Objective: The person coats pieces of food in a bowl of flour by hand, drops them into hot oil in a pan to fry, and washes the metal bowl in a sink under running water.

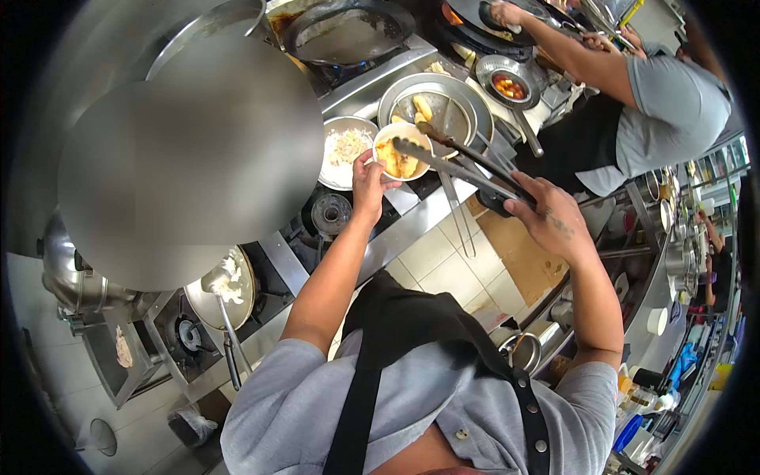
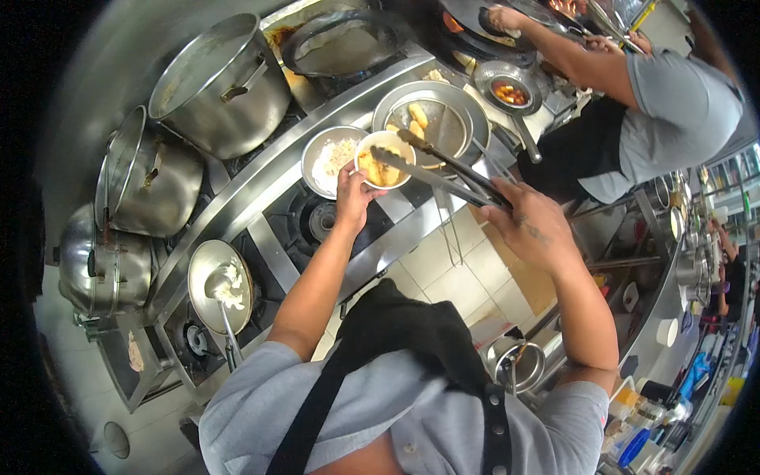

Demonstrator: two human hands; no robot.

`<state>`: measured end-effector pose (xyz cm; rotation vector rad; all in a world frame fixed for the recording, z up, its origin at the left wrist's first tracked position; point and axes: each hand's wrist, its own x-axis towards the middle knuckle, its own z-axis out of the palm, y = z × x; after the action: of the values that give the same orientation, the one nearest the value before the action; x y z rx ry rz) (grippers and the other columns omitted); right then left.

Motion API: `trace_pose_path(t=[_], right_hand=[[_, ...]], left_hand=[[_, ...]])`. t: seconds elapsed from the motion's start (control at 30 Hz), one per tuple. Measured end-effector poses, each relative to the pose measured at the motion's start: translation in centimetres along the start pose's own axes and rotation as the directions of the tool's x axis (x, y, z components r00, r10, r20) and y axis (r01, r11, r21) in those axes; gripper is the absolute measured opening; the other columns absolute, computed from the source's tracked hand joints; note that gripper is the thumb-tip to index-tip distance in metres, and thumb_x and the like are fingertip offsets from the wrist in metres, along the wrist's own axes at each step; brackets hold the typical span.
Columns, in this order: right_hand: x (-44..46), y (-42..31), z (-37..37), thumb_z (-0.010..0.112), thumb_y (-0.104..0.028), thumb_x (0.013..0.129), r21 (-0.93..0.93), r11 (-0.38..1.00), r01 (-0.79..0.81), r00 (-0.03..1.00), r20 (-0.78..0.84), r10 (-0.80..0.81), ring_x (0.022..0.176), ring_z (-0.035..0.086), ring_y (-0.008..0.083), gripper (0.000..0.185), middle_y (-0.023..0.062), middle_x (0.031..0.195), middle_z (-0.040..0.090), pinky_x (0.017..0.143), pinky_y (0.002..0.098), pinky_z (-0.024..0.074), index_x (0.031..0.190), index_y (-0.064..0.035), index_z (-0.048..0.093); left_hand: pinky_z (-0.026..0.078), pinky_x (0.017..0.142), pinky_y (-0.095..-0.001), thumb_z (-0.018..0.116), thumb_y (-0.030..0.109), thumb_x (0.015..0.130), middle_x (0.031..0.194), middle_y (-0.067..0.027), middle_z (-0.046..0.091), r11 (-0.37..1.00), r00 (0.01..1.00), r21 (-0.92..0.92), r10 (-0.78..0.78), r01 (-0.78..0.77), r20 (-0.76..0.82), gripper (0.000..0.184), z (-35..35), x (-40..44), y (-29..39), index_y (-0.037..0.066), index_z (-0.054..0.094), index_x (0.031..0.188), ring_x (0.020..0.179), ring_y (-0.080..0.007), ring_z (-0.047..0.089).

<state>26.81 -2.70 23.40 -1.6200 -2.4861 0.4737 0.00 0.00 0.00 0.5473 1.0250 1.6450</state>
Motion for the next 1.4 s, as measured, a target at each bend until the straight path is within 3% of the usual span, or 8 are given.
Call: trace_pose_path(t=[0.17, 0.3, 0.33, 0.57, 0.7, 0.8, 1.1, 1.4], right_hand=[[-5.7, 4.6, 1.0, 0.06, -0.025, 0.083, 0.312, 0.949, -0.045, 0.984, -0.15, 0.096, 0.069, 0.057, 0.0268, 0.038, 0.0189, 0.079, 0.059, 0.065, 0.0345, 0.0433, 0.111, -0.001, 0.055], [-10.8, 8.9, 3.5, 0.061, -0.024, 0.083, 0.503, 0.857, -0.113, 0.97, -0.131, 0.205, 0.067, 0.056, 0.0179, 0.034, 0.0149, 0.074, 0.059, 0.066, 0.0305, 0.0439, 0.107, -0.0003, 0.058], [-12.0, 9.1, 3.0, 0.062, -0.022, 0.082, 0.503, 0.846, -0.174, 0.964, -0.088, 0.25, 0.069, 0.059, 0.0218, 0.032, 0.0162, 0.078, 0.062, 0.067, 0.0306, 0.0445, 0.105, -0.0001, 0.06], [-18.9, 12.9, 0.4, 0.064, -0.019, 0.078, 0.273, 0.939, -0.21, 0.948, -0.177, 0.263, 0.074, 0.062, 0.03, 0.031, 0.0196, 0.087, 0.063, 0.067, 0.0329, 0.0458, 0.103, -0.0009, 0.062], [-21.5, 12.8, -0.5, 0.063, -0.018, 0.078, 0.357, 0.863, -0.357, 0.908, -0.084, 0.41, 0.07, 0.06, 0.0314, 0.029, 0.02, 0.087, 0.062, 0.066, 0.0332, 0.046, 0.102, -0.001, 0.062], [-23.9, 12.1, 0.2, 0.063, -0.016, 0.078, 0.358, 0.879, -0.314, 0.894, -0.2, 0.401, 0.065, 0.059, 0.0305, 0.028, 0.0197, 0.085, 0.062, 0.063, 0.0331, 0.0454, 0.102, -0.0007, 0.062], [-25.8, 6.5, 1.5, 0.063, -0.015, 0.079, 0.363, 0.803, -0.472, 0.721, -0.365, 0.589, 0.058, 0.054, 0.0299, 0.027, 0.016, 0.068, 0.054, 0.055, 0.0343, 0.0422, 0.103, -0.0025, 0.062], [-26.9, 2.1, 5.3, 0.069, -0.013, 0.07, -0.146, 0.838, -0.525, 0.75, -0.544, 0.375, 0.064, 0.053, 0.0212, 0.045, 0.005, 0.078, 0.054, 0.051, 0.0319, 0.0426, 0.113, -0.0103, 0.057]], left_hand=[[0.054, 0.065, -0.0377, 0.053, 0.022, 0.083, 0.111, -0.0139, 0.05, 0.991, 0.992, -0.099, -0.079, 0.088, 0.096, 0.046, 3.3, -4.7, -0.6, 0.004, 0.034, 0.12, 0.093, -0.0229, 0.058], [0.054, 0.069, -0.0413, 0.052, 0.029, 0.082, 0.115, -0.0152, 0.05, 0.982, 0.973, -0.059, -0.171, 0.182, 0.154, 0.049, 6.0, -8.1, -2.1, 0.003, 0.037, 0.121, 0.096, -0.0278, 0.058], [0.054, 0.069, -0.0414, 0.052, 0.031, 0.082, 0.114, -0.0149, 0.051, 0.976, 0.968, -0.059, -0.2, 0.21, 0.15, 0.048, 6.6, -8.6, -2.5, 0.004, 0.039, 0.12, 0.096, -0.0276, 0.058], [0.054, 0.067, -0.0366, 0.05, 0.025, 0.084, 0.109, -0.0159, 0.052, 0.971, 0.93, 0.041, -0.236, 0.234, 0.281, 0.043, 12.4, -12.7, -4.8, 0.003, 0.034, 0.117, 0.091, -0.026, 0.06], [0.053, 0.069, -0.0381, 0.049, 0.018, 0.083, 0.112, -0.0162, 0.05, 0.965, 0.9, 0.007, -0.246, 0.261, 0.36, 0.045, 14.7, -14.4, -5.9, 0.003, 0.03, 0.121, 0.093, -0.0262, 0.059], [0.051, 0.081, -0.0425, 0.049, 0.018, 0.081, 0.114, -0.014, 0.048, 0.969, 0.887, 0.001, -0.225, 0.245, 0.404, 0.043, 16.0, -15.0, -6.6, 0.003, 0.035, 0.118, 0.104, -0.0255, 0.054], [0.045, 0.09, -0.0401, 0.052, 0.008, 0.077, 0.122, -0.0136, 0.037, 0.951, 0.801, 0.008, -0.266, 0.31, 0.537, 0.057, 18.1, -15.5, -7.3, 0.005, 0.024, 0.128, 0.111, -0.0231, 0.045], [0.041, 0.095, -0.0389, 0.055, 0.009, 0.074, 0.124, -0.0125, 0.036, 0.92, 0.72, 0.013, -0.315, 0.392, 0.618, 0.062, 17.0, -15.7, -6.9, 0.005, 0.024, 0.128, 0.115, -0.0219, 0.042]])
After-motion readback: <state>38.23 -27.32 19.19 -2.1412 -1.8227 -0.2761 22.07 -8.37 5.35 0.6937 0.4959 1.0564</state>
